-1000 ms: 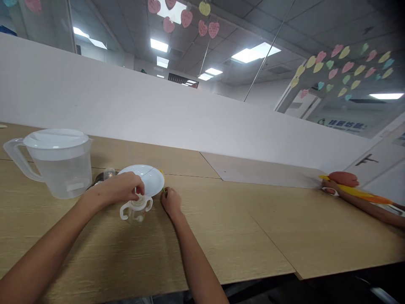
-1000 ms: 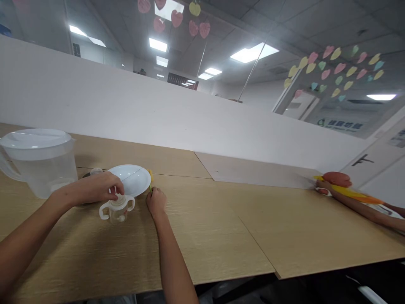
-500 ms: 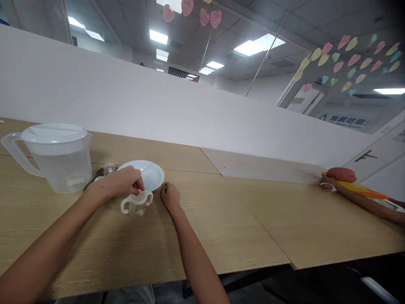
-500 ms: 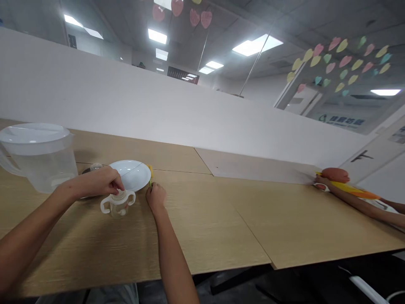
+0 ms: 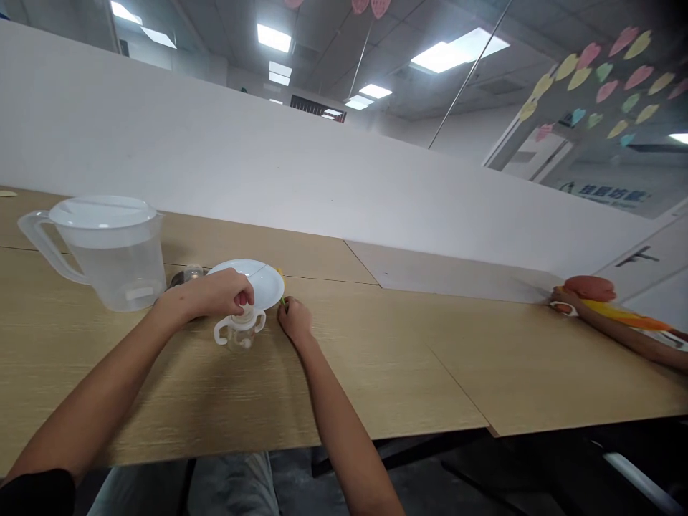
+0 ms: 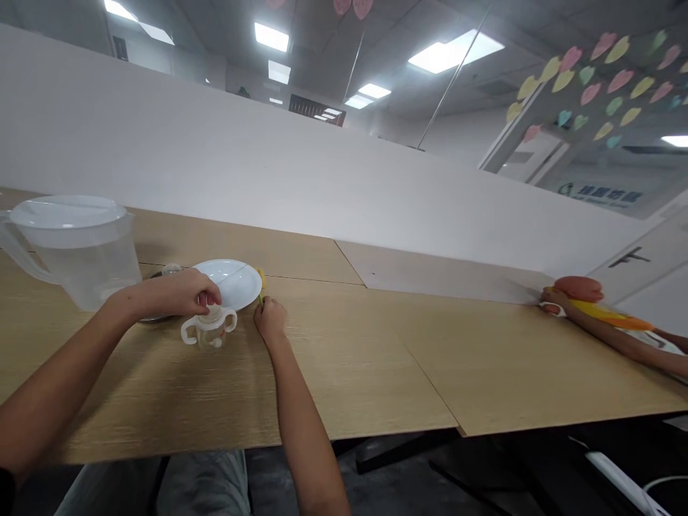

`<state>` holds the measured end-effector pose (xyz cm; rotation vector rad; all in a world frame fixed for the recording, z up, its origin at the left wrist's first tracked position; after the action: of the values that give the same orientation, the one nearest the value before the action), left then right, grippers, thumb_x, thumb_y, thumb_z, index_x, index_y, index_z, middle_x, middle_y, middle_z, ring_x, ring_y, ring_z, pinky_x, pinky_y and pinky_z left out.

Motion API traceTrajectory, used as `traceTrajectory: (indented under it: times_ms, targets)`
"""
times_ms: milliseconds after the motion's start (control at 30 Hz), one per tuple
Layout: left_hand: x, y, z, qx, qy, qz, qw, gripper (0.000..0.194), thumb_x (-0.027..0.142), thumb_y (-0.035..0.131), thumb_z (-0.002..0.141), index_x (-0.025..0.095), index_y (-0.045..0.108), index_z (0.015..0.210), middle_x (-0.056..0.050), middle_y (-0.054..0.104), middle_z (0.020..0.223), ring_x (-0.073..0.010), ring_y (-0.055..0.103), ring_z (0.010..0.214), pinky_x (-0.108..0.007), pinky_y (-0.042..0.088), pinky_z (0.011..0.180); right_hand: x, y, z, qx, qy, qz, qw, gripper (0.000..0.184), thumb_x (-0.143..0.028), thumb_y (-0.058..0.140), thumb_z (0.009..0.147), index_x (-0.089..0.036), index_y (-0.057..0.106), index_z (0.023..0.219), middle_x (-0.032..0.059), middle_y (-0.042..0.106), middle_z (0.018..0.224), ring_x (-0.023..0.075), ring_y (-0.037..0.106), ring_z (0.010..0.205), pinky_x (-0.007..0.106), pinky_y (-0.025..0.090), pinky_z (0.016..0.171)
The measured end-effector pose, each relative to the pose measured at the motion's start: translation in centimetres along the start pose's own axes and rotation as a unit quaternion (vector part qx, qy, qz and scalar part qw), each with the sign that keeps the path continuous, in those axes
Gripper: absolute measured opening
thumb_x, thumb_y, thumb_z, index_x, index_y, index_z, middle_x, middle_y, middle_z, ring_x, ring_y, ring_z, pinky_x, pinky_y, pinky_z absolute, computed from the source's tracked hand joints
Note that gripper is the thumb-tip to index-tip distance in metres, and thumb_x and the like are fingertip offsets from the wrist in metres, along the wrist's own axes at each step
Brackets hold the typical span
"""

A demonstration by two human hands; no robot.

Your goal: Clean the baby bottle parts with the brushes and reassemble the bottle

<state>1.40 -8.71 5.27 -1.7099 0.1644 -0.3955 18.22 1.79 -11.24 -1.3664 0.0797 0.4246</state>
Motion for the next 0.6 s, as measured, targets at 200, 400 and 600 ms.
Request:
traceTrajectory:
  times_ms: [200, 400, 600]
  targets:
    - [-1.4, -0.4, -0.6, 0.031, 0.031, -0.027, 0.999, 0.036, 0.02, 0.048, 0.081, 0.02, 0.068, 0.11, -0.005, 0.071, 0.1, -0.0161, 0.064, 0.086, -0.022, 0.044, 0.071, 0.0, 0.1, 0.0, 0.004, -0.002, -0.006, 1.0, 0.024, -0.027, 0.043, 0.092, -0.018, 0.063, 0.103, 0.0091, 0.071, 0.1, 0.019, 0.066, 0.089, 0.026, 0.04, 0.067]
    - [-6.0, -1.3, -0.7, 0.112, -0.041, -0.029, 0.992, 0.035, 0.026, 0.045, 0.084, 0.017, 0.07, 0.108, -0.007, 0.072, 0.107, -0.0171, 0.064, 0.093, -0.022, 0.045, 0.077, 0.1, 0.2, 0.0, -0.003, -0.004, -0.006, 1.0, 0.024, -0.027, 0.044, 0.093, -0.019, 0.063, 0.107, 0.0087, 0.071, 0.1, 0.0187, 0.066, 0.088, 0.025, 0.039, 0.067]
    - [-11.3, 1.7, 1.4, 0.043, -0.293, 0.051, 0.954, 0.02, 0.012, 0.065, 0.064, 0.008, 0.074, 0.082, -0.023, 0.072, 0.093, -0.0291, 0.068, 0.087, -0.031, 0.048, 0.075, 0.2, 0.2, -0.2, -0.004, -0.015, -0.006, 1.0, 0.024, -0.026, 0.043, 0.093, -0.019, 0.062, 0.106, 0.0083, 0.071, 0.1, 0.018, 0.066, 0.089, 0.025, 0.038, 0.066]
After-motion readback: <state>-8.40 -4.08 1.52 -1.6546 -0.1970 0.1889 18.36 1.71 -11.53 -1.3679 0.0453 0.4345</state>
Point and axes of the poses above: each hand's wrist, its own z-axis towards the middle knuckle, its own y-axis out of the palm, x = y × z, the point moved 1 cm from there along z, towards the middle knuckle
